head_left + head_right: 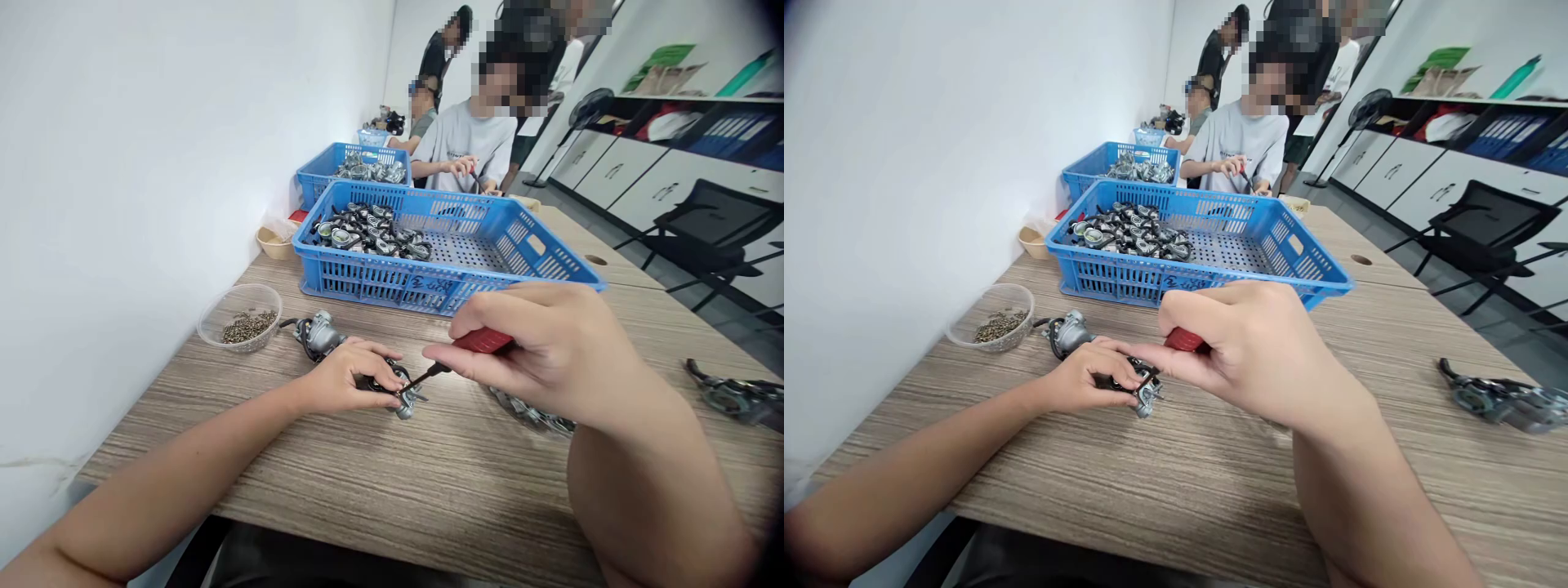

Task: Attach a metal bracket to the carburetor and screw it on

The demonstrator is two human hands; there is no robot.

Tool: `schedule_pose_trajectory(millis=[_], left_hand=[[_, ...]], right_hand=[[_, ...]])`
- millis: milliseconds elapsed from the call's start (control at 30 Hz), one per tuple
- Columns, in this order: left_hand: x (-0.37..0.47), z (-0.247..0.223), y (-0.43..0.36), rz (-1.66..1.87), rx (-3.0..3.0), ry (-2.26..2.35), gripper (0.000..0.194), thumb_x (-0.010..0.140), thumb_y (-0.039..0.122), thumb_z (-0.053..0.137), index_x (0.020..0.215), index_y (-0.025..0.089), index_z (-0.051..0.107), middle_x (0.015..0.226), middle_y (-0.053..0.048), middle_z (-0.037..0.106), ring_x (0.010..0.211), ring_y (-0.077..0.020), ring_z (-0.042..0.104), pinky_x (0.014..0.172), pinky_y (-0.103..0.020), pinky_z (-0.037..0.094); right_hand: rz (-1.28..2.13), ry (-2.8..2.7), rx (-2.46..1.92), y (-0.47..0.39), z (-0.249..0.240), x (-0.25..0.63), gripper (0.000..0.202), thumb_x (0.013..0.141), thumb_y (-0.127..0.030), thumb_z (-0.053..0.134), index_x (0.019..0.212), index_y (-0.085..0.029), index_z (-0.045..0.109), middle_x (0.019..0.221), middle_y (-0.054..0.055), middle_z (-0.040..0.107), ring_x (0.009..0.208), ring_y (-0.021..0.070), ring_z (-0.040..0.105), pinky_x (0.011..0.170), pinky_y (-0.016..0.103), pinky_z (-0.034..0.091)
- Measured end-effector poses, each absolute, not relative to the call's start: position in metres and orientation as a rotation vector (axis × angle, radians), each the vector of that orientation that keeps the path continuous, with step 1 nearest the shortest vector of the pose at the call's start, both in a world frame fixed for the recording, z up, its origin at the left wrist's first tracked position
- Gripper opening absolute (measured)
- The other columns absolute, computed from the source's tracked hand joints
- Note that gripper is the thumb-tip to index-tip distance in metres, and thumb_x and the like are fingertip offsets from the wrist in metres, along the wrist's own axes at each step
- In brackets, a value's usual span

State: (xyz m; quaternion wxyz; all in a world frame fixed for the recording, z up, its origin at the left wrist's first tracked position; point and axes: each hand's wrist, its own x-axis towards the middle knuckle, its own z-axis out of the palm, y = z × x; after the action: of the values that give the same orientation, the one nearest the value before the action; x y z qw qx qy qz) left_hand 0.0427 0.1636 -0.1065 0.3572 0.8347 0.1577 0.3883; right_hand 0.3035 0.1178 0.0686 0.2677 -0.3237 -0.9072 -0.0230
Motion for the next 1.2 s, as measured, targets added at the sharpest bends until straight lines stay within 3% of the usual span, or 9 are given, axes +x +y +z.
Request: schedule_pose_trajectory(millis=[100,267,367,533,667,800,900,1067,1200], left_hand=[[0.042,-0.107,0.164,0.989,2.151,0.427,0.017,0.087,0.032,0.095,0.096,0.022,0.085,0.103,-0.007,0.089,0.129,-0.0319,0.076,0.115,-0.047,0.051],[0.041,-0.105,0.165,0.926,2.109,0.466,0.02,0.085,0.031,0.096,0.097,0.023,0.083,0.104,-0.006,0.088,0.132,-0.0312,0.074,0.114,-0.046,0.05],[0.04,-0.102,0.164,0.894,2.102,0.512,0.02,0.086,0.032,0.095,0.1,0.024,0.083,0.107,-0.006,0.088,0.134,-0.0307,0.072,0.115,-0.045,0.048],[0.04,-0.098,0.163,0.879,2.124,0.521,0.019,0.088,0.033,0.094,0.1,0.025,0.082,0.108,-0.005,0.088,0.134,-0.031,0.073,0.116,-0.046,0.046],[0.04,-0.1,0.164,0.886,2.129,0.517,0.018,0.089,0.033,0.094,0.101,0.025,0.083,0.108,-0.005,0.088,0.134,-0.0308,0.073,0.114,-0.046,0.048],[0.041,-0.105,0.165,0.919,2.112,0.484,0.017,0.088,0.033,0.094,0.099,0.024,0.084,0.107,-0.005,0.088,0.133,-0.0305,0.074,0.115,-0.048,0.05],[0.041,-0.106,0.165,0.945,2.105,0.459,0.017,0.088,0.034,0.094,0.095,0.023,0.084,0.106,-0.006,0.088,0.13,-0.031,0.075,0.116,-0.049,0.05],[0.042,-0.105,0.165,0.934,2.133,0.475,0.018,0.088,0.037,0.094,0.094,0.023,0.085,0.105,-0.007,0.088,0.128,-0.0315,0.076,0.115,-0.05,0.05],[0.042,-0.104,0.164,0.948,2.131,0.453,0.017,0.088,0.035,0.094,0.096,0.022,0.084,0.105,-0.008,0.088,0.129,-0.0314,0.075,0.114,-0.049,0.051]], right_hand=[[0.029,-2.472,-0.945,0.116,0.069,0.308,0.028,0.101,-0.052,0.075,0.098,-0.027,0.063,0.076,0.001,0.072,0.064,0.0217,0.065,0.058,0.035,0.043],[0.371,-2.549,-0.811,0.119,0.079,0.321,0.009,0.106,-0.031,0.064,0.115,-0.027,0.063,0.126,0.01,0.075,0.112,0.0279,0.074,0.091,0.041,0.059],[0.303,-2.532,-0.771,0.122,0.075,0.313,0.01,0.109,-0.036,0.066,0.11,-0.026,0.066,0.102,0.003,0.078,0.085,0.02,0.074,0.074,0.033,0.055],[-0.327,-2.319,-0.966,0.12,0.062,0.292,0.03,0.107,-0.044,0.066,0.085,-0.025,0.062,0.061,-0.004,0.065,0.052,0.0149,0.057,0.054,0.031,0.033],[-0.177,-2.39,-1.117,0.117,0.067,0.301,0.018,0.104,-0.041,0.067,0.102,-0.024,0.061,0.084,0.003,0.076,0.07,0.0229,0.068,0.06,0.034,0.041],[0.378,-2.544,-0.79,0.116,0.078,0.316,0.005,0.107,-0.025,0.059,0.112,-0.025,0.059,0.126,0.01,0.075,0.112,0.0266,0.072,0.089,0.039,0.057],[0.413,-2.554,-0.712,0.118,0.077,0.313,0.005,0.111,-0.029,0.06,0.11,-0.025,0.063,0.108,0.004,0.077,0.091,0.0195,0.073,0.078,0.032,0.055],[-0.227,-2.41,-0.833,0.117,0.068,0.3,0.032,0.107,-0.043,0.07,0.083,-0.024,0.062,0.06,-0.005,0.055,0.051,0.0135,0.048,0.053,0.031,0.03],[0.091,-2.519,-0.871,0.112,0.074,0.308,0.018,0.105,-0.041,0.07,0.105,-0.024,0.063,0.092,0.004,0.074,0.078,0.0215,0.068,0.067,0.032,0.047]])
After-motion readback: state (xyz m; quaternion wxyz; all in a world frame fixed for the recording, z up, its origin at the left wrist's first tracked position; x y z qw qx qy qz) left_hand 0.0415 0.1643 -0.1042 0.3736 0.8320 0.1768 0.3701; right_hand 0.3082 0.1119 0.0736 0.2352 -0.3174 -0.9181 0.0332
